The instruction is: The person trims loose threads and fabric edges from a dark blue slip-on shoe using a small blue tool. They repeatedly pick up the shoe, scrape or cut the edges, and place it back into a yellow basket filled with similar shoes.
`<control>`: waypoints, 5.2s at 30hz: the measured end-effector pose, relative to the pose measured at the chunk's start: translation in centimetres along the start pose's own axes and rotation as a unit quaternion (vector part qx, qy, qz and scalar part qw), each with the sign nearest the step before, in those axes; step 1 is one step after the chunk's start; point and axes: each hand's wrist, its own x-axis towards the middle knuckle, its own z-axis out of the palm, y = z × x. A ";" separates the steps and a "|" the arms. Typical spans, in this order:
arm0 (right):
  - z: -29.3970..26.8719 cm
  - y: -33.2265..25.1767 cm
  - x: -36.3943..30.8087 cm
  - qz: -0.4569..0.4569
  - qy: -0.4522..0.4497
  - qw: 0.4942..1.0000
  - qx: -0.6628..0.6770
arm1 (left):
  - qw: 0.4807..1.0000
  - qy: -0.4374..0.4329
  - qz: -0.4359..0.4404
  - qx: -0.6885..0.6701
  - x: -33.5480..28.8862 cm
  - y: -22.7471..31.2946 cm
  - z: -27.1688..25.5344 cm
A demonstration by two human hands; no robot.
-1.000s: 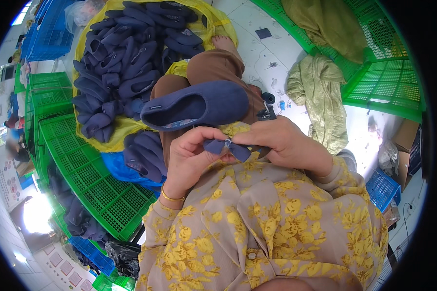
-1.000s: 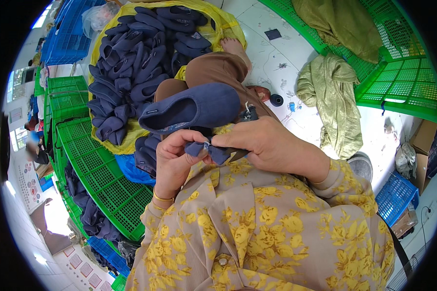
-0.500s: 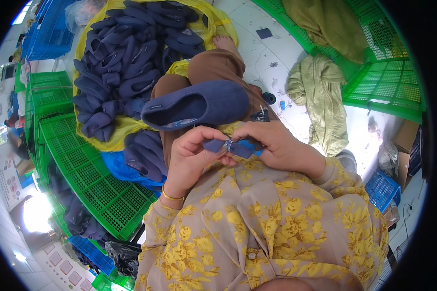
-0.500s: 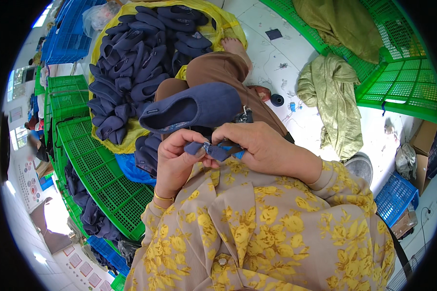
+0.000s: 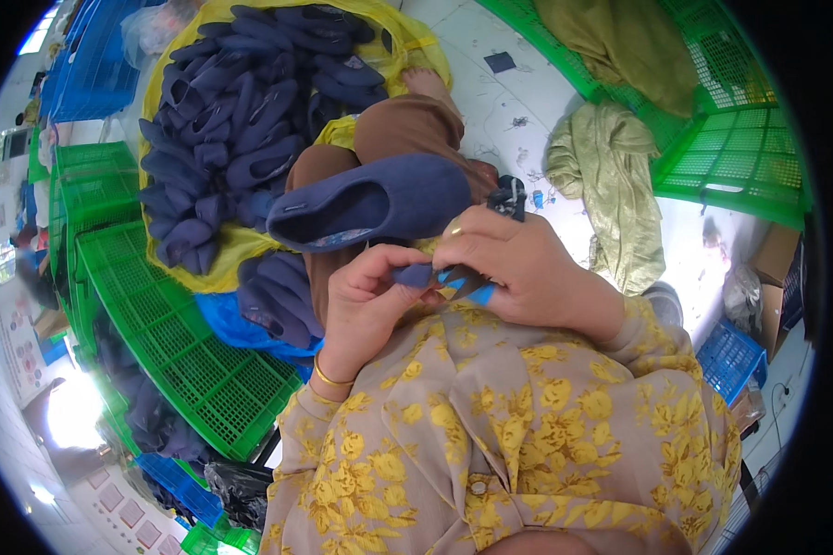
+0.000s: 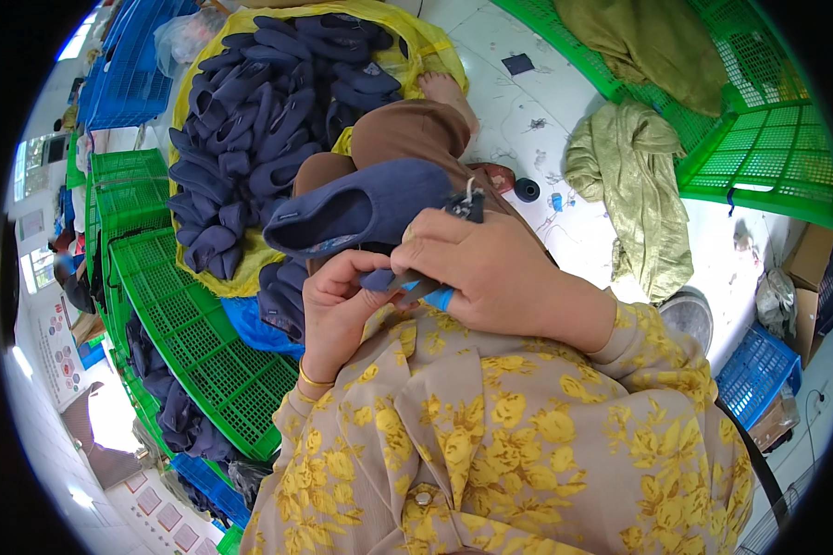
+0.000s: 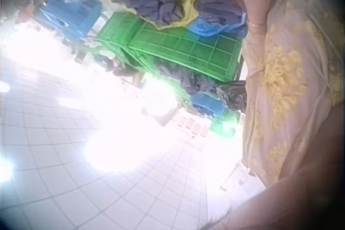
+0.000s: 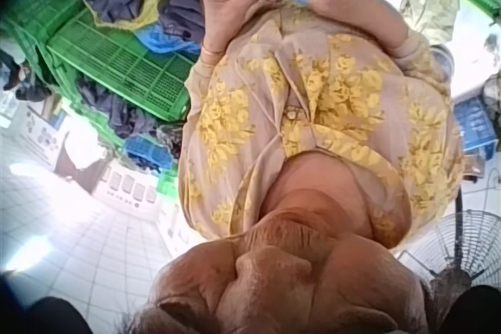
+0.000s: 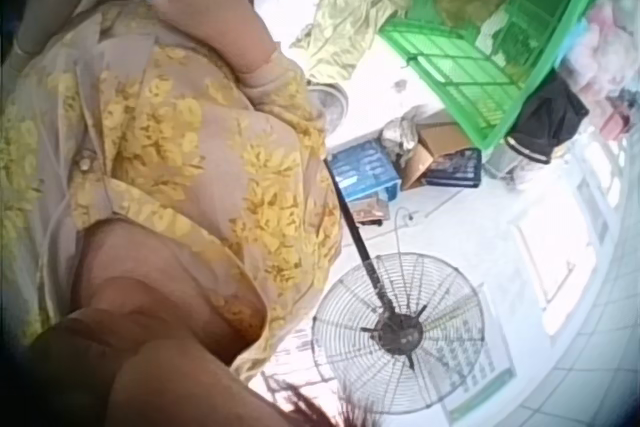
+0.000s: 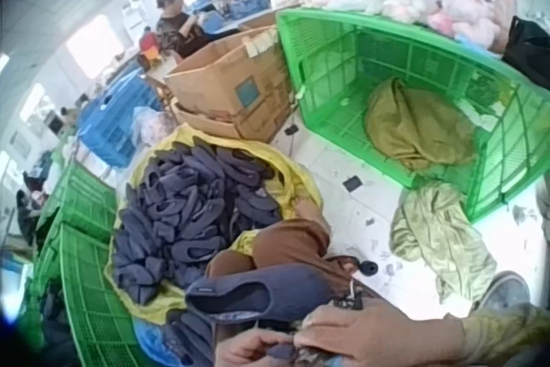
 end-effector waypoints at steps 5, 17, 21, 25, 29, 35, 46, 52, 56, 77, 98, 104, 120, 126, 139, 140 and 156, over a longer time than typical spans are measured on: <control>0.1 -0.2 0.2 -0.037 -0.033 0.992 -0.117 | 1.000 -0.006 -0.009 -0.003 -0.1 0.0 0.1; -2.6 -1.9 1.8 0.114 0.116 0.849 0.502 | 0.997 0.031 -0.044 0.046 0.6 -0.1 0.6; -6.6 0.3 0.1 0.074 0.220 0.737 0.634 | 0.991 0.010 0.013 0.129 0.9 0.5 -0.5; -13.5 1.6 -1.9 0.058 0.285 0.800 0.525 | 0.993 0.027 0.010 0.111 0.9 1.0 -0.6; -10.5 3.4 -2.7 0.020 0.268 0.902 0.339 | 0.985 0.018 0.046 0.167 1.6 1.1 -0.3; -1.2 0.3 -1.3 0.050 -0.031 0.980 -0.191 | 0.984 0.034 0.006 0.173 1.9 1.2 0.4; 2.4 3.7 1.7 0.307 0.085 0.924 0.211 | 0.961 0.073 -0.050 0.263 5.4 1.6 -3.5; 3.0 3.5 2.3 0.344 0.051 0.917 0.194 | 0.984 0.130 -0.109 -0.050 4.5 -0.2 -1.8; 3.6 3.6 2.2 0.330 0.053 0.923 0.192 | 0.971 0.142 -0.103 -0.165 3.8 -2.1 -2.1; 5.8 3.2 1.6 0.259 0.099 0.960 0.037 | 0.977 0.163 -0.117 -0.067 4.3 -1.3 -0.6; 5.5 3.2 1.1 0.308 0.094 0.946 0.046 | 0.966 0.216 -0.095 0.105 5.1 -1.6 0.7; 5.1 2.8 0.6 0.317 0.105 0.932 0.139 | 0.970 0.208 -0.109 0.053 5.1 -2.0 -0.1; 4.4 2.3 -0.6 0.305 0.060 0.930 0.198 | 0.985 0.085 -0.049 -0.145 4.4 -3.5 -1.9; 4.6 2.5 -0.5 0.302 0.050 0.940 0.148 | 0.985 0.063 -0.046 -0.152 4.3 -3.4 -2.0; 6.6 3.6 -0.3 0.160 0.069 0.984 0.027 | 0.978 0.035 -0.031 -0.205 4.1 -4.0 -2.4; 6.7 3.6 -0.2 0.157 0.076 0.984 0.024 | 0.977 0.038 -0.031 -0.208 4.1 -3.9 -2.2; 6.4 4.0 -0.6 0.127 0.050 0.991 -0.002 | 0.971 0.049 -0.033 -0.231 4.0 -4.4 -2.8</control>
